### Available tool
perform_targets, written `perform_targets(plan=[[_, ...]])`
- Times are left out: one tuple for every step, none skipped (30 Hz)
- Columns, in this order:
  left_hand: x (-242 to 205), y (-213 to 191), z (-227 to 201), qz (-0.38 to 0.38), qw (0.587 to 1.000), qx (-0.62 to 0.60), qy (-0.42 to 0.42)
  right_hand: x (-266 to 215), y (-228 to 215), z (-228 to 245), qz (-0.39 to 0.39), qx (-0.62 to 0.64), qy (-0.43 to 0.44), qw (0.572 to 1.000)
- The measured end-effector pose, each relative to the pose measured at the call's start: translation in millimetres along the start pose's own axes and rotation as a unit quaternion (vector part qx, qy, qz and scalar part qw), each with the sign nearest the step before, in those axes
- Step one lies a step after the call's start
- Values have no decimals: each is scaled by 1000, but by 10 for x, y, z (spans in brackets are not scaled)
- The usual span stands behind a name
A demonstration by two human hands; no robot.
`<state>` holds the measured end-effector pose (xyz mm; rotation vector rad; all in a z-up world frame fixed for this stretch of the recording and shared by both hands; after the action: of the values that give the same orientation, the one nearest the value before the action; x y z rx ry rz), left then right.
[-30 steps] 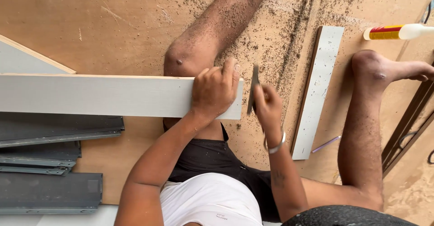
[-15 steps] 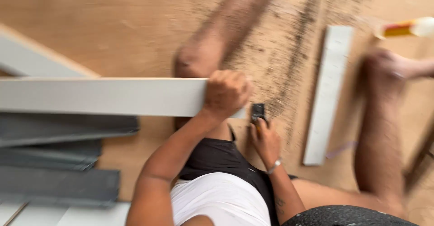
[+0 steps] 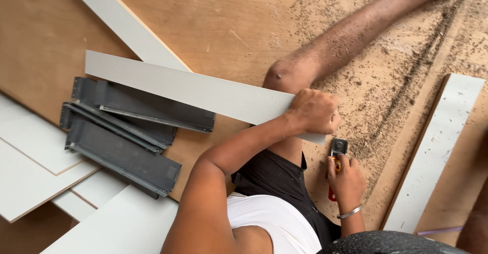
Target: The person sits on the floor and uses a utility knife to trim the edges of a white wooden plank. They then mark the plank with a pencil and apply glue along the edge using a glue bottle.
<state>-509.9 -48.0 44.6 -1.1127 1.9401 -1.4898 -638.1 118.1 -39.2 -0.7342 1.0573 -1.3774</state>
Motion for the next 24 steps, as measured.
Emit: perform_targets(plan=[[-28, -124, -46, -40, 999, -4, 12, 17, 51, -23, 34, -9, 24, 999], [-54, -240, -106, -80, 996, -10, 26, 19, 89, -58, 68, -20, 50, 996], [-103, -223, -128, -80, 996, -7, 28, 6, 114, -75, 66, -18, 50, 996], [-156, -257, -161, -111, 993, 2, 32, 11, 64, -52, 27, -19, 24, 999], [-211, -286, -191, -141, 989, 11, 37, 11, 17, -27, -12, -19, -3, 1000], [-217, -350, -214, -141, 989, 13, 37, 30, 5, -15, -12, -18, -3, 1000], [-255, -498, -252, -186, 981, 17, 46, 39, -108, 67, -63, 38, -40, 996], [-315, -639, -294, -230, 971, 21, 53, 21, -223, 134, -112, 94, -77, 986], [-320, -564, -285, -230, 972, 22, 52, 77, -380, 274, -111, 95, -78, 986], [-290, -445, -247, -201, 979, 5, 43, 165, -480, 385, -71, 264, -73, 959], [-267, -328, -212, -172, 984, -13, 35, 242, -574, 520, -27, 424, -66, 903], [-306, -489, -232, -174, 984, -10, 33, 324, -657, 632, -27, 425, -70, 902], [-402, -774, -244, -241, 970, -26, 31, 405, -629, 763, 38, 543, -53, 837], [-512, -1053, -250, -308, 950, -40, 30, 478, -607, 928, 103, 648, -36, 754], [-660, -1140, -143, -311, 949, -35, 29, 568, -582, 957, 104, 649, -41, 752], [-848, -1249, 150, -330, 939, -74, -54, 627, -445, 975, 139, 664, -1, 735], [-1055, -1334, 429, -346, 921, -112, -137, 675, -315, 993, 173, 676, 39, 715], [-1250, -1321, 647, -347, 922, -107, -133, 715, -290, 1032, 171, 680, 35, 712], [-1596, -1354, 1047, -397, 882, -87, -240, 748, -228, 1029, 172, 670, 56, 720], [-1970, -1368, 1415, -441, 827, -68, -341, 785, -168, 1023, 171, 660, 77, 728], [-2228, -1298, 1852, -443, 829, -65, -336, 772, -194, 1057, 168, 664, 73, 725], [-2809, -1130, 2385, -455, 755, -83, -465, 741, -249, 1107, 160, 656, 48, 736], [-3445, -907, 2787, -456, 664, -99, -584, 714, -299, 1159, 152, 647, 22, 747], [-3490, -1125, 2787, -456, 666, -98, -583, 607, -371, 1185, 151, 648, 23, 746]])
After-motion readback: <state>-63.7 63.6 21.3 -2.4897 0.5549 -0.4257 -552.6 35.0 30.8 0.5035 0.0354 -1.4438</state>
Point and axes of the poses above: each hand's wrist, its own x-axis towards the middle knuckle, its own y-axis out of the palm, z = x × y, the point moved 10 cm from there along x, towards the middle knuckle, and after that the axes turned 8 degrees about x, right-handed, at the moved point
